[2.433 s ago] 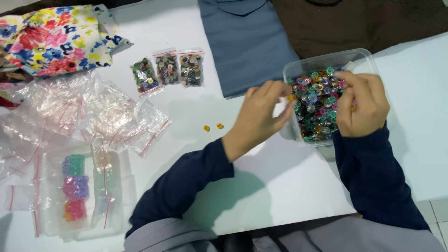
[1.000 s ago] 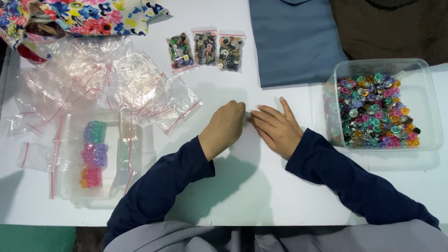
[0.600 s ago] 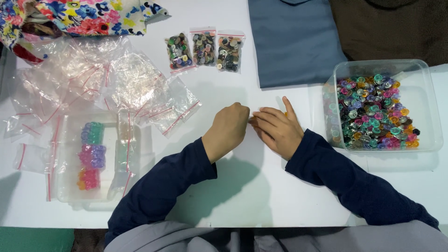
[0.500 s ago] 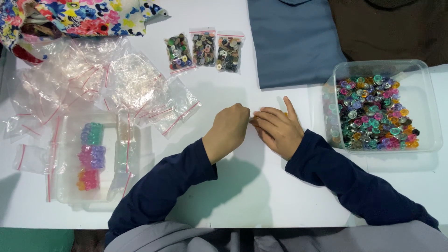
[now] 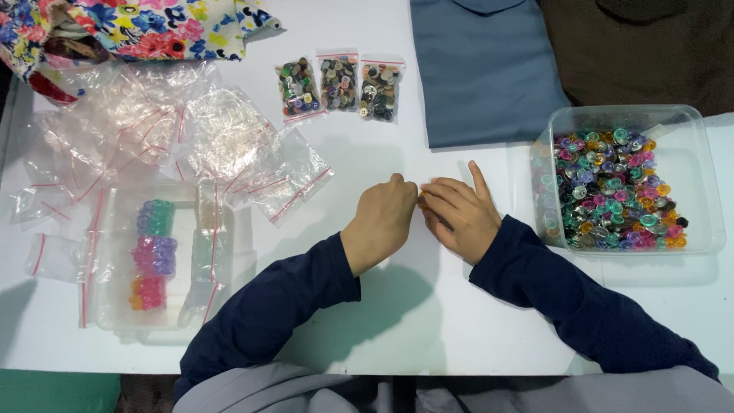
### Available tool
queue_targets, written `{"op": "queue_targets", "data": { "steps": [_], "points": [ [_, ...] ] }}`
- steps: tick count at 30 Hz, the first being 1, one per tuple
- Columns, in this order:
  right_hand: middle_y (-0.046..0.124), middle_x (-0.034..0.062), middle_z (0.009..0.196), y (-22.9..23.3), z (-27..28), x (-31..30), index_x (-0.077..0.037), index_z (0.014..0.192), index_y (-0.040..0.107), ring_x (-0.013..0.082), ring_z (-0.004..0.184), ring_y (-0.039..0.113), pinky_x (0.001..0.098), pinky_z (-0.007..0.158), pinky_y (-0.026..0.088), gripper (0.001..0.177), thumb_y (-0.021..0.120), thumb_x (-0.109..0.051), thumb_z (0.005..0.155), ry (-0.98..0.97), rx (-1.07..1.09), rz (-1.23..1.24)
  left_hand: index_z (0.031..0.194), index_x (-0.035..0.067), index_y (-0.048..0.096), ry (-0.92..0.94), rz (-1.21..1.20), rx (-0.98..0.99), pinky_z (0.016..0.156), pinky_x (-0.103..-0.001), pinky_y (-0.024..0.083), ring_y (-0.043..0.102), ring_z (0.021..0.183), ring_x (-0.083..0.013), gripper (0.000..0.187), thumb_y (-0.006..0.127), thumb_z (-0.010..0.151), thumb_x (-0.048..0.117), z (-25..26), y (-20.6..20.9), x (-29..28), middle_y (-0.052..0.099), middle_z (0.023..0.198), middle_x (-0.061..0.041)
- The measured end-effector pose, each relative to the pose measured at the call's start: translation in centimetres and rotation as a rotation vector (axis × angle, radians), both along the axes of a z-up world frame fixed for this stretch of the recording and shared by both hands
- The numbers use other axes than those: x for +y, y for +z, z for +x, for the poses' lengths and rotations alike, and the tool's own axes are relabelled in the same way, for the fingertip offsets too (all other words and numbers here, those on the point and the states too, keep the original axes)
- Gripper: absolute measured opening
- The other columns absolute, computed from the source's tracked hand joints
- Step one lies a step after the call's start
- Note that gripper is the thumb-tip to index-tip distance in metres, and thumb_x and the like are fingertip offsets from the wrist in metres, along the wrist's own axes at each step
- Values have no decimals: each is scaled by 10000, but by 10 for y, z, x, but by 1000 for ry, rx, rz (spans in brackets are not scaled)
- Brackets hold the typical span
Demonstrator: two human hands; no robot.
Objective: Sorting small colorful beads and placing them into plastic bags.
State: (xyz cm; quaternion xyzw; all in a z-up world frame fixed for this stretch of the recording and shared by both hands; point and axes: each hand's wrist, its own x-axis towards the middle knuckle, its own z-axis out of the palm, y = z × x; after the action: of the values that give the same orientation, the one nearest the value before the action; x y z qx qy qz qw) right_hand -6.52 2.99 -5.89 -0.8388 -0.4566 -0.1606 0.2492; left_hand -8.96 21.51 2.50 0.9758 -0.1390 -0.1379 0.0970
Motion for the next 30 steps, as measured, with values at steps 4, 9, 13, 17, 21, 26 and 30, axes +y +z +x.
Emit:
{"op": "queue_targets", "data": {
  "steps": [4,9,13,17,21,26,30],
  "points": [
    [681,79,1323,-2,1,0,-66,1141,697,260,1295,588,648,1245,73,262,669,-98,883,-1,-7,-3,944,-83,749,11,16,-12,518,-452,605,745,625,-322,278,769,681,-171,-1,-2,-2,687,889,-203],
    [682,75,1325,-4,1,-2,-58,1181,694,261,1300,582,656,1243,52,314,666,-89,869,12,-4,-15,951,-84,747,21,29,0,534,-456,605,747,637,-325,293,776,673,-174,0,-6,-4,678,911,-208],
    [658,89,1357,5,-3,1,-63,1261,665,260,1310,573,617,1254,56,363,681,-136,906,-16,29,10,929,-56,750,25,60,-75,507,-438,590,739,611,-298,268,804,673,-113,-2,-14,-4,662,854,-169],
    [571,107,1462,9,-10,-8,-118,1371,618,298,1355,533,570,1266,81,474,696,-184,908,-98,59,124,912,15,753,51,100,-227,515,-390,567,725,596,-232,236,851,698,36,-5,-7,-10,667,854,-105],
    [545,161,1475,33,-24,-23,-74,1257,686,377,1348,539,567,1255,207,415,764,-183,864,-138,-3,259,923,70,725,91,69,-605,589,-369,541,704,768,-249,284,844,665,73,-1,29,-28,654,878,-84],
    [625,236,1335,122,-31,-68,-21,1192,704,447,1228,597,592,1121,328,303,733,-143,915,-227,-223,163,980,69,659,-56,-175,-779,676,-437,495,616,866,-330,291,747,725,178,13,34,-76,599,1090,-159],
    [643,307,1391,138,-12,-133,89,1344,688,468,1254,611,527,1126,445,428,735,-148,991,-399,-166,27,1161,45,655,-219,-400,-729,946,-438,547,604,1166,-332,501,804,718,227,32,24,-137,598,1308,-161]
  ]
}}
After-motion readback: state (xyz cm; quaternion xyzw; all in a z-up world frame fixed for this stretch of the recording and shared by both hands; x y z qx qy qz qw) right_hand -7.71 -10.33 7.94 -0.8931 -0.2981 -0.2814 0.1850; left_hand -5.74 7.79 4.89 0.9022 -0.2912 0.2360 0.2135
